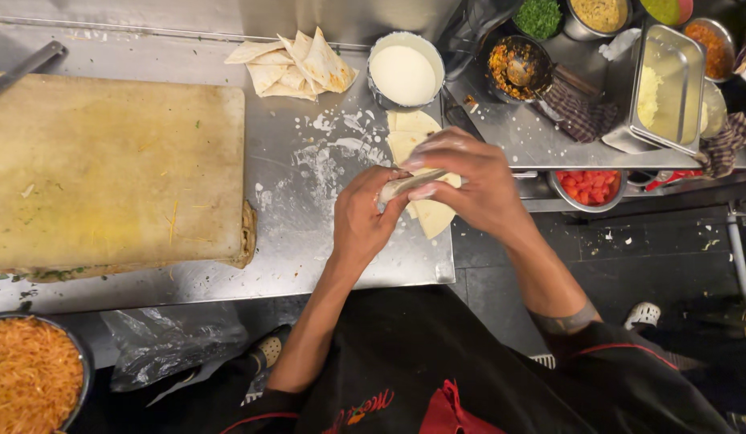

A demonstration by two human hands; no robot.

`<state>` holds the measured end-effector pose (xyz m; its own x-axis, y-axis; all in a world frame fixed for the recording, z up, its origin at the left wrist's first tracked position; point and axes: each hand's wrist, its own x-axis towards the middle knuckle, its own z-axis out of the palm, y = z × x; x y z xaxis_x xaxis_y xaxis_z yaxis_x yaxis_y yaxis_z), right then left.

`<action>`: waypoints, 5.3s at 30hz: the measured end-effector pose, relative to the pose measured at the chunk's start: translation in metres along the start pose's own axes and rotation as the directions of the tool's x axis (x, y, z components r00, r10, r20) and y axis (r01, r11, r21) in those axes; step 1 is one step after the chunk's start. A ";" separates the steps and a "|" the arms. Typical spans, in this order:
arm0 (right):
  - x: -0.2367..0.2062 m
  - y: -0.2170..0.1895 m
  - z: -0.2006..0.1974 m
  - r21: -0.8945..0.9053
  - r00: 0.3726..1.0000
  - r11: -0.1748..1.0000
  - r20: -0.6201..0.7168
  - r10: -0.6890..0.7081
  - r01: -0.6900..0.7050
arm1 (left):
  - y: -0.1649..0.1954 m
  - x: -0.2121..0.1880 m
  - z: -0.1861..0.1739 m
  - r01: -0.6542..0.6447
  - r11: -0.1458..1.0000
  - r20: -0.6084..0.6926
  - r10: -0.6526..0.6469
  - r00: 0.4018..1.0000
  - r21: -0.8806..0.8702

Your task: The person folds tortilla halves on a steel prep counter, spoons a spiced filling from a bowl onto the folded tortillas, and presses the filled wraps closed by hand, working through them one at a time on the counter.

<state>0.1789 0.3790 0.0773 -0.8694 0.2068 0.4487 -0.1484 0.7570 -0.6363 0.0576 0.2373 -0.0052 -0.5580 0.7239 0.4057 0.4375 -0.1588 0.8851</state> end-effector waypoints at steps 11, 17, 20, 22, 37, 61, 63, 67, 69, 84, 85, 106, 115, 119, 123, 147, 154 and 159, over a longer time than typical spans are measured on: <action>0.000 0.010 0.001 -0.081 0.997 0.996 0.069 -0.017 0.023 | -0.003 -0.004 0.007 -0.050 0.993 0.016 0.048 0.999 0.110; -0.005 0.014 0.011 -0.112 1.000 0.994 0.015 -0.003 0.004 | -0.003 -0.005 0.008 -0.029 0.993 0.014 0.027 1.000 0.113; -0.003 0.011 0.012 -0.093 1.000 0.996 0.011 -0.009 0.010 | -0.005 -0.006 0.007 0.017 0.991 0.030 -0.021 0.999 0.129; -0.002 0.009 0.011 -0.119 0.998 0.991 -0.006 -0.059 0.058 | -0.006 -0.007 0.007 0.005 0.994 0.024 -0.008 1.000 0.110; -0.019 0.030 0.021 -0.033 0.999 0.999 0.008 -0.036 0.036 | -0.009 -0.014 0.010 0.038 0.983 0.041 -0.046 0.998 0.179; -0.017 0.039 0.012 0.288 0.982 0.945 -0.062 0.178 -0.153 | -0.009 -0.014 0.004 0.136 0.972 0.063 -0.150 0.987 0.191; -0.018 0.035 0.012 -0.057 0.999 0.998 0.034 0.013 -0.011 | -0.009 -0.013 0.003 0.165 0.969 0.064 -0.179 0.982 0.184; -0.018 0.034 0.020 -0.074 0.997 0.995 0.035 0.075 -0.073 | -0.010 -0.013 0.005 0.161 0.974 0.049 -0.171 0.984 0.160; -0.018 0.037 0.021 0.009 0.987 0.987 0.012 0.159 -0.159 | -0.011 -0.013 0.006 0.121 0.981 0.034 -0.127 0.991 0.155; -0.020 0.045 0.027 0.043 0.979 0.978 0.005 0.203 -0.203 | -0.018 -0.017 0.004 0.174 0.978 0.056 -0.181 0.982 0.113; -0.021 0.051 0.026 0.109 0.968 0.964 -0.032 0.248 -0.243 | -0.021 -0.019 0.003 0.190 0.975 0.056 -0.197 0.979 0.116; -0.174 0.078 0.070 0.790 0.489 0.319 -0.029 0.872 -0.523 | -0.173 0.129 -0.086 0.408 0.714 0.056 -0.461 0.886 -0.569; -0.175 0.082 0.070 0.878 0.466 0.288 -0.087 0.881 -0.382 | -0.208 0.225 -0.103 0.274 0.214 0.046 -0.706 0.707 -0.938; -0.173 0.083 0.075 0.870 0.438 0.285 -0.090 0.894 -0.402 | -0.203 0.222 -0.072 0.359 0.427 0.000 -0.643 0.766 -0.830; -0.179 0.093 0.084 0.880 0.504 0.277 -0.050 0.862 -0.387 | -0.176 0.226 -0.057 0.543 0.702 -0.297 -0.698 0.651 -0.460; -0.054 0.183 0.089 -0.370 0.803 0.739 -0.031 0.595 -0.562 | -0.104 -0.040 -0.005 0.275 0.954 -0.145 -0.291 0.946 -0.121; -0.065 0.188 0.082 -0.487 0.856 0.734 -0.056 0.514 -0.473 | -0.096 -0.093 0.007 0.297 0.935 -0.230 -0.338 0.913 -0.196; -0.082 0.195 0.075 -0.602 0.911 0.701 -0.117 0.396 -0.382 | -0.094 -0.101 0.017 0.353 0.903 -0.240 -0.409 0.880 -0.244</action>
<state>0.1856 0.4631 -0.1305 -0.7957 0.5602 0.2304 0.5116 0.8251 -0.2396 0.0851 0.1908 -0.1328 -0.8396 0.5409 0.0499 0.0259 -0.0519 0.9983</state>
